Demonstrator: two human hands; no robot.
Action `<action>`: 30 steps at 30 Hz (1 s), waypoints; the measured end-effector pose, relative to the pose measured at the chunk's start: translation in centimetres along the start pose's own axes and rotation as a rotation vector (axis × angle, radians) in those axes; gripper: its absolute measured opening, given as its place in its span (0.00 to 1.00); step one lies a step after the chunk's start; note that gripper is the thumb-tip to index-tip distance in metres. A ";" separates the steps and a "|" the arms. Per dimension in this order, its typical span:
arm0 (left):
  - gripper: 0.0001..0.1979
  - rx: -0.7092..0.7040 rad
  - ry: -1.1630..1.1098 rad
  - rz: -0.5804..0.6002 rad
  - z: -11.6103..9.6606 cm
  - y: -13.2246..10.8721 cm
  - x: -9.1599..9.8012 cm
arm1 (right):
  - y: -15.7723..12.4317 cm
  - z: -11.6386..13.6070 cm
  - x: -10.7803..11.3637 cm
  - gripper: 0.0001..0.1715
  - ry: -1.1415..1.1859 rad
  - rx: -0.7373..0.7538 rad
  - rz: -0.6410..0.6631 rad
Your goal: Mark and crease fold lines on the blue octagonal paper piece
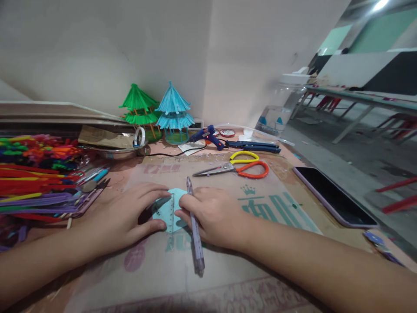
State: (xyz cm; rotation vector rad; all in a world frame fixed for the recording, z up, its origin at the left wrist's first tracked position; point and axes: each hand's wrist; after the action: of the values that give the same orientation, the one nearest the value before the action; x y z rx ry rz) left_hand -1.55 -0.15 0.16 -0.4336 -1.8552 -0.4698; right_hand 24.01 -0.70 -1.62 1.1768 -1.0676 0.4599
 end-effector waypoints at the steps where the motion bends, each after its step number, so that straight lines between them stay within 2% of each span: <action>1: 0.22 0.015 -0.031 0.001 0.1 0.1 -0.1 | 0.0 0.0 0.0 0.19 0.002 0.001 -0.003; 6: 0.22 0.074 -0.179 0.019 0.6 0.4 -0.4 | 0.0 -0.3 0.0 0.18 0.055 -0.032 0.009; 10: 0.23 0.100 -0.197 0.027 0.2 -0.1 -0.5 | -0.1 -0.7 -0.2 0.20 0.043 -0.057 0.013; 15: 0.21 0.046 -0.143 -0.004 -0.4 -0.4 -0.7 | -0.1 -0.8 -0.2 0.20 0.044 -0.061 -0.006; 22: 0.13 -0.010 -0.085 -0.016 0.1 0.2 -0.4 | 0.1 -0.4 0.3 0.20 0.086 -0.128 0.039; 26: 0.13 -0.101 -0.015 -0.099 -0.1 0.0 -0.4 | 0.3 -0.3 0.5 0.15 0.198 -0.210 -0.010; 28: 0.12 -0.236 0.000 -0.107 -0.4 -0.3 -0.3 | 0.3 -0.4 0.3 0.11 0.282 -0.292 -0.043; 30: 0.13 -0.422 0.006 -0.020 -0.8 -0.5 -0.3 | 0.3 -0.6 0.0 0.08 0.398 -0.355 -0.087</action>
State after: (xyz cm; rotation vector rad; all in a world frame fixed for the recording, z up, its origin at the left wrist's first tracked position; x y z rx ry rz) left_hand -1.12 -1.01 0.09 -0.6937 -1.7531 -0.8814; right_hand 24.00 0.01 -1.49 0.7722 -0.7133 0.3958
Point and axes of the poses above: each hand's wrist, its own y-axis towards the middle knuckle, its own x-axis out of the back of the hand, z = x × y, and after that the axes turned 11 degrees about x, right-handed
